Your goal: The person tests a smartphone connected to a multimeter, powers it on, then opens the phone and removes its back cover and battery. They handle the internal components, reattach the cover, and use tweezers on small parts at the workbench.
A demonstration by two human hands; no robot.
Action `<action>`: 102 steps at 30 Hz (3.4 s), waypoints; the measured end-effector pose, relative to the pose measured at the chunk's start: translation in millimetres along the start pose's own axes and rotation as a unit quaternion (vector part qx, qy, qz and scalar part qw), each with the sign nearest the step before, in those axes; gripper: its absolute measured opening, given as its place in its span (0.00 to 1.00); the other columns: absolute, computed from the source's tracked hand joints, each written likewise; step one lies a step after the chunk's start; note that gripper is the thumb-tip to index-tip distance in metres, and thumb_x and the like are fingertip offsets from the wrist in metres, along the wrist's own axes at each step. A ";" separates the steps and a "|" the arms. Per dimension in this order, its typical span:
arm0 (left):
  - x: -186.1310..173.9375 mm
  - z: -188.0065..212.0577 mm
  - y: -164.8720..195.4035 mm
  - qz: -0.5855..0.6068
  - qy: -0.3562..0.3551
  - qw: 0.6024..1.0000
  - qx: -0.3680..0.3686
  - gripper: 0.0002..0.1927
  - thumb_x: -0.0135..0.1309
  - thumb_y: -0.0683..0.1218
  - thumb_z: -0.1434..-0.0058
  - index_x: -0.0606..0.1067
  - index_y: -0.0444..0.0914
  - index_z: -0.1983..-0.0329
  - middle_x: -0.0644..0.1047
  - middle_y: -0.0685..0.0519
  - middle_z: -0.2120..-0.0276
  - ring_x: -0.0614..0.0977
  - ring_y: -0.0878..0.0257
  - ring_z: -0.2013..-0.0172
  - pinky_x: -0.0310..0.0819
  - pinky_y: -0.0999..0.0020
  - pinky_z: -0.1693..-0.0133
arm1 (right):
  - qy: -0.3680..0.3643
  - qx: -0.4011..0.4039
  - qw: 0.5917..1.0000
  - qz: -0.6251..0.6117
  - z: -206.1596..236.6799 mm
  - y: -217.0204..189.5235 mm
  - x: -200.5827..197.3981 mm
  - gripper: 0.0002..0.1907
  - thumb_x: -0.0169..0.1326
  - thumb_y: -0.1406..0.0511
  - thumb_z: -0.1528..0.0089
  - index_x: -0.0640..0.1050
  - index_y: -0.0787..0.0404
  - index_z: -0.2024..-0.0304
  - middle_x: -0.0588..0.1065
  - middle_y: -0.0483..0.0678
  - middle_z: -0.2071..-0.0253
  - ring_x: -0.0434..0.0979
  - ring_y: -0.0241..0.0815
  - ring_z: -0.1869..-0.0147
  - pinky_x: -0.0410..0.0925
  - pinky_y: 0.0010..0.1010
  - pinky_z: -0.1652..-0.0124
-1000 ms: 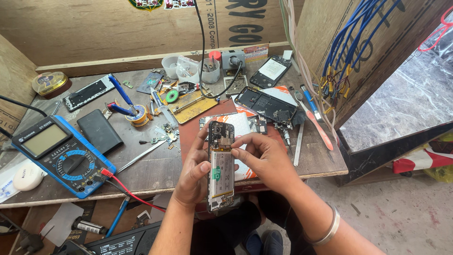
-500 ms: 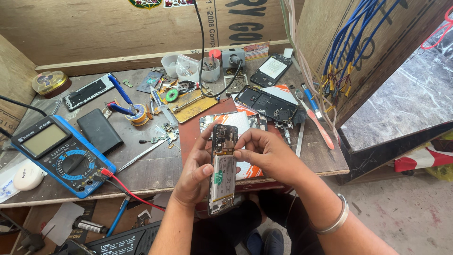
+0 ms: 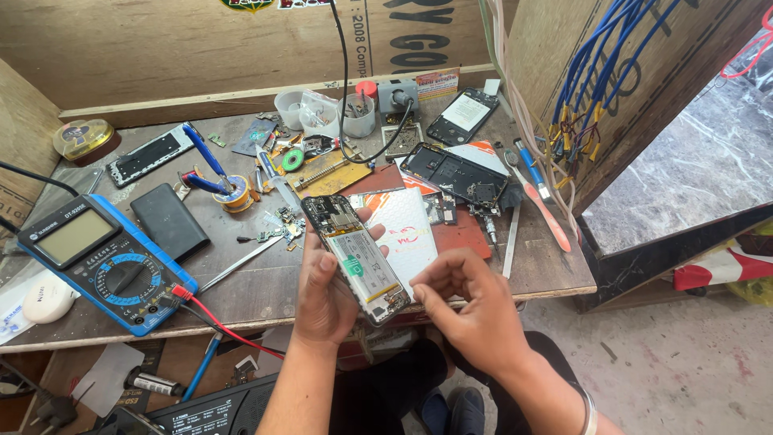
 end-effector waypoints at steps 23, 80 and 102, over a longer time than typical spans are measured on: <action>3.0 -1.4 -5.1 -0.009 0.012 1.000 0.006 0.52 0.65 0.49 0.42 0.45 0.41 0.23 0.68 0.37 0.36 0.75 0.45 0.38 0.76 0.46 0.41 | -0.012 0.001 0.993 0.115 0.9 -10.6 -2.9 0.07 0.63 0.68 0.42 0.77 0.62 0.65 0.84 0.44 0.69 0.86 0.34 0.66 0.74 0.26 0.70; 2.7 -3.4 -4.8 -0.027 0.014 1.000 0.003 0.53 0.64 0.46 0.42 0.42 0.41 0.23 0.67 0.37 0.36 0.74 0.46 0.37 0.78 0.48 0.42 | -0.014 -0.004 0.995 0.095 -6.8 -1.6 -0.7 0.08 0.64 0.69 0.43 0.77 0.63 0.64 0.84 0.46 0.69 0.87 0.36 0.65 0.77 0.25 0.63; 0.8 -2.4 -0.8 -0.004 0.009 1.000 0.004 0.52 0.64 0.47 0.42 0.43 0.41 0.24 0.67 0.36 0.36 0.74 0.43 0.37 0.75 0.44 0.40 | -0.006 0.109 0.991 -0.073 -6.5 26.1 2.6 0.14 0.62 0.69 0.42 0.74 0.64 0.56 0.82 0.47 0.63 0.83 0.35 0.61 0.77 0.26 0.59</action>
Point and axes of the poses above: each hand's wrist, its own z-axis away from the middle knuckle, its own x-axis out of the palm, y = z × x, the point moved 6 cm from there along -z, towards the middle knuckle
